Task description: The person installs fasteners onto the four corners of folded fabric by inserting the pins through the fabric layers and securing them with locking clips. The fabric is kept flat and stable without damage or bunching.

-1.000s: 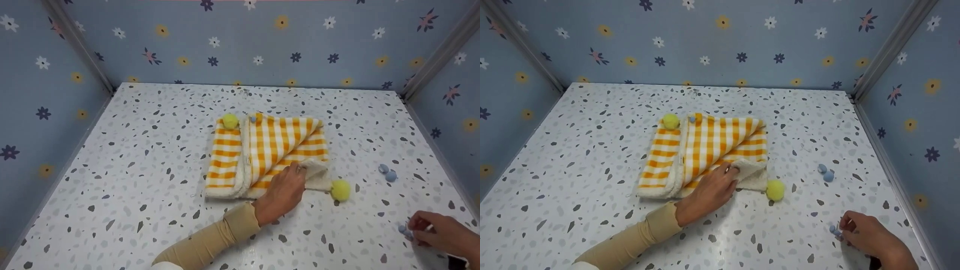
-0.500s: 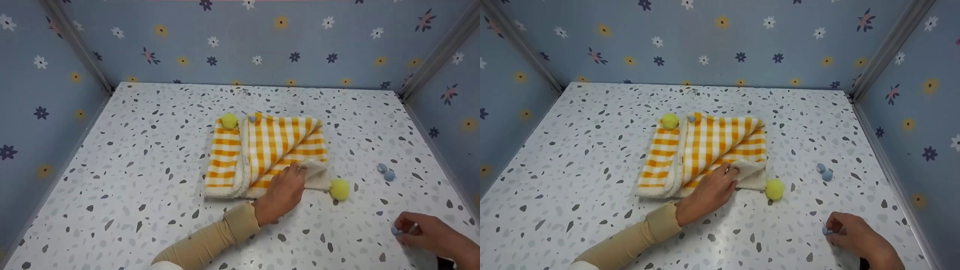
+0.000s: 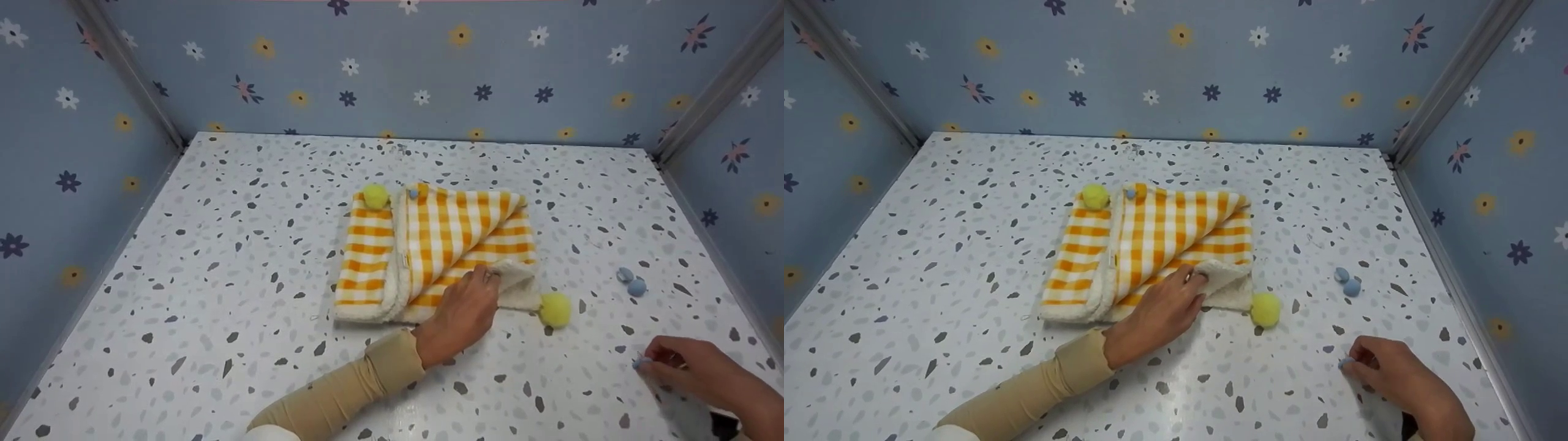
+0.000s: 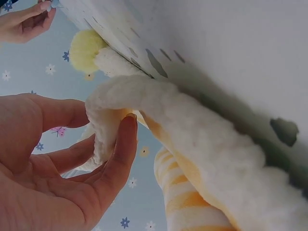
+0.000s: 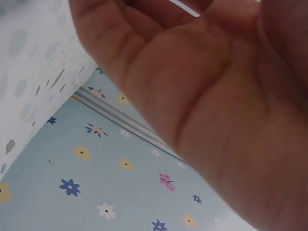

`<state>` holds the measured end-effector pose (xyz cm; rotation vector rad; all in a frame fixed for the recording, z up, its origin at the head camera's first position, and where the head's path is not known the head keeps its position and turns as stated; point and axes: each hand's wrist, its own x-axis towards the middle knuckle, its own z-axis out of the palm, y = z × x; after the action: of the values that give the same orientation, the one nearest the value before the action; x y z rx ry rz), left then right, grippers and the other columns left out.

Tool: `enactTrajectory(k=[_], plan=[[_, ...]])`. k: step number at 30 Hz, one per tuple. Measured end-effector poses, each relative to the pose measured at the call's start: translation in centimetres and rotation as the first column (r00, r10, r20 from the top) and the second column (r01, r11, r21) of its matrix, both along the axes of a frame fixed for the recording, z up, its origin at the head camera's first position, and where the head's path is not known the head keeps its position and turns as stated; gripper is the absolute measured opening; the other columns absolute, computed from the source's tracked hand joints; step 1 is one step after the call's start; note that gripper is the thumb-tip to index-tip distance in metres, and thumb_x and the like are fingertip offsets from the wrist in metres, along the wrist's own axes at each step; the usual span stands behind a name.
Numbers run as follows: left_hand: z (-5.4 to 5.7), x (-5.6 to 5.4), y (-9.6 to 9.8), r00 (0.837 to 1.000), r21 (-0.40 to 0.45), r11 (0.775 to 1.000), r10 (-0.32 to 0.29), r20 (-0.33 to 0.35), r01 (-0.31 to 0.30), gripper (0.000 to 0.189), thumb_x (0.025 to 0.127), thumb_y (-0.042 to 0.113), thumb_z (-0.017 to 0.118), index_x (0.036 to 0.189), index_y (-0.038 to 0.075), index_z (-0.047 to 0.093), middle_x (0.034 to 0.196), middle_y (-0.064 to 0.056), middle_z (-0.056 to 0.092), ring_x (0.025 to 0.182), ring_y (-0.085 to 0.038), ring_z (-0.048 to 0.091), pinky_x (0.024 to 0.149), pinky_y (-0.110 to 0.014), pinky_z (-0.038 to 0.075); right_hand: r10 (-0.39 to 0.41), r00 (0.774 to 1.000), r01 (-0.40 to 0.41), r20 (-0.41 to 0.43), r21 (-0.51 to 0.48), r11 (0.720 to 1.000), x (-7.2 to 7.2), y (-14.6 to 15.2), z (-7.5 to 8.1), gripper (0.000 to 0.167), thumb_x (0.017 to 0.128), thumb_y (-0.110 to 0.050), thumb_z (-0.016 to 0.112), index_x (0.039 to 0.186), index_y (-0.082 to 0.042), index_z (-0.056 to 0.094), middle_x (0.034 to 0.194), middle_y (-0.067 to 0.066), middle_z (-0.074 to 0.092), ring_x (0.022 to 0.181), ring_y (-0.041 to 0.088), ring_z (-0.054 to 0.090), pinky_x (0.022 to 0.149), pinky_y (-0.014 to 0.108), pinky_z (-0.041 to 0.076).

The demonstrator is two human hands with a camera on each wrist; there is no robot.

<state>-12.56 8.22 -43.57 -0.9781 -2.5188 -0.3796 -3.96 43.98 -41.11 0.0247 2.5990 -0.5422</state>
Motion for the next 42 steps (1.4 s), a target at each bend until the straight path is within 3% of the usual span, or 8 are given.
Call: enactTrajectory(k=[6, 16, 23, 27, 33, 37, 42], plan=[[0.0, -0.1, -0.1, 1.000, 0.011, 1.000, -0.011, -0.004, 0.011, 0.016, 0.100, 0.009, 0.062, 0.113, 0.002, 0.069, 0.101, -0.011, 0.062, 0.076, -0.020, 0.063, 0.056, -0.026, 0.052, 0.058, 0.991, -0.059, -0.118, -0.006, 0.998, -0.5, -0.4, 0.5, 0.014, 0.102, -0.019, 0.066, 0.095, -0.007, 0.067, 0.085, -0.003, 0.064, 0.075, 0.006, 0.058, 0.067, 0.027, 0.052], [0.6, -0.3, -0.3, 0.995, 0.068, 0.997, -0.047, 0.090, 0.041, 0.016, 0.102, 0.004, 0.058, 0.113, 0.002, 0.069, 0.098, -0.012, 0.060, 0.076, -0.020, 0.062, 0.058, -0.025, 0.054, 0.115, 0.946, -0.113, -0.304, 0.025, 0.993, -1.9, -2.4, 1.3, 0.008, 0.098, -0.014, 0.071, 0.095, -0.007, 0.068, 0.085, -0.004, 0.066, 0.073, 0.005, 0.059, 0.063, 0.028, 0.052], [0.9, -0.6, -0.3, 0.989, 0.143, 0.988, -0.073, 0.129, 0.055, 0.020, 0.105, 0.003, 0.051, 0.112, 0.002, 0.070, 0.095, -0.012, 0.059, 0.073, -0.018, 0.059, 0.060, -0.023, 0.053, 0.210, 0.886, -0.231, -0.413, -0.002, 0.973, -3.7, -4.1, 2.3, 0.004, 0.096, -0.010, 0.073, 0.096, -0.008, 0.069, 0.085, -0.006, 0.066, 0.073, 0.002, 0.059, 0.064, 0.027, 0.052], [1.1, -0.8, -0.5, 0.986, 0.172, 0.983, -0.083, 0.148, 0.057, 0.022, 0.106, 0.003, 0.049, 0.114, 0.001, 0.069, 0.096, -0.012, 0.059, 0.073, -0.018, 0.058, 0.062, -0.022, 0.052, 0.281, 0.829, -0.322, -0.484, -0.001, 0.947, -4.8, -5.2, 2.8, 0.004, 0.095, -0.007, 0.073, 0.097, -0.009, 0.070, 0.086, -0.007, 0.065, 0.073, 0.000, 0.058, 0.063, 0.026, 0.053], [1.0, -1.1, -0.6, 0.988, 0.205, 0.976, -0.104, 0.117, 0.078, 0.021, 0.105, 0.000, 0.049, 0.113, 0.000, 0.068, 0.097, -0.014, 0.059, 0.072, -0.019, 0.057, 0.063, -0.022, 0.051, 0.331, 0.782, -0.391, -0.528, -0.003, 0.920, -6.2, -6.8, 3.4, 0.007, 0.095, -0.008, 0.073, 0.099, -0.012, 0.069, 0.087, -0.011, 0.064, 0.075, 0.000, 0.058, 0.062, 0.027, 0.053], [1.0, -1.2, -0.7, 0.983, 0.236, 0.967, -0.127, 0.132, 0.094, 0.019, 0.105, 0.000, 0.049, 0.114, -0.001, 0.066, 0.099, -0.015, 0.058, 0.070, -0.019, 0.056, 0.063, -0.022, 0.050, 0.375, 0.721, -0.444, -0.583, 0.027, 0.896, -7.2, -7.6, 3.4, 0.012, 0.092, -0.005, 0.076, 0.098, -0.014, 0.070, 0.089, -0.014, 0.063, 0.077, 0.001, 0.059, 0.064, 0.029, 0.053], [1.2, -1.2, -0.9, 0.975, 0.290, 0.953, -0.147, 0.169, 0.093, 0.021, 0.105, 0.000, 0.049, 0.120, -0.003, 0.063, 0.109, -0.019, 0.057, 0.064, -0.017, 0.052, 0.059, -0.023, 0.048, 0.404, 0.661, -0.508, -0.632, 0.020, 0.861, -8.0, -8.4, 3.1, 0.018, 0.089, -0.001, 0.078, 0.098, -0.014, 0.069, 0.089, -0.014, 0.063, 0.076, 0.000, 0.059, 0.062, 0.028, 0.052]])
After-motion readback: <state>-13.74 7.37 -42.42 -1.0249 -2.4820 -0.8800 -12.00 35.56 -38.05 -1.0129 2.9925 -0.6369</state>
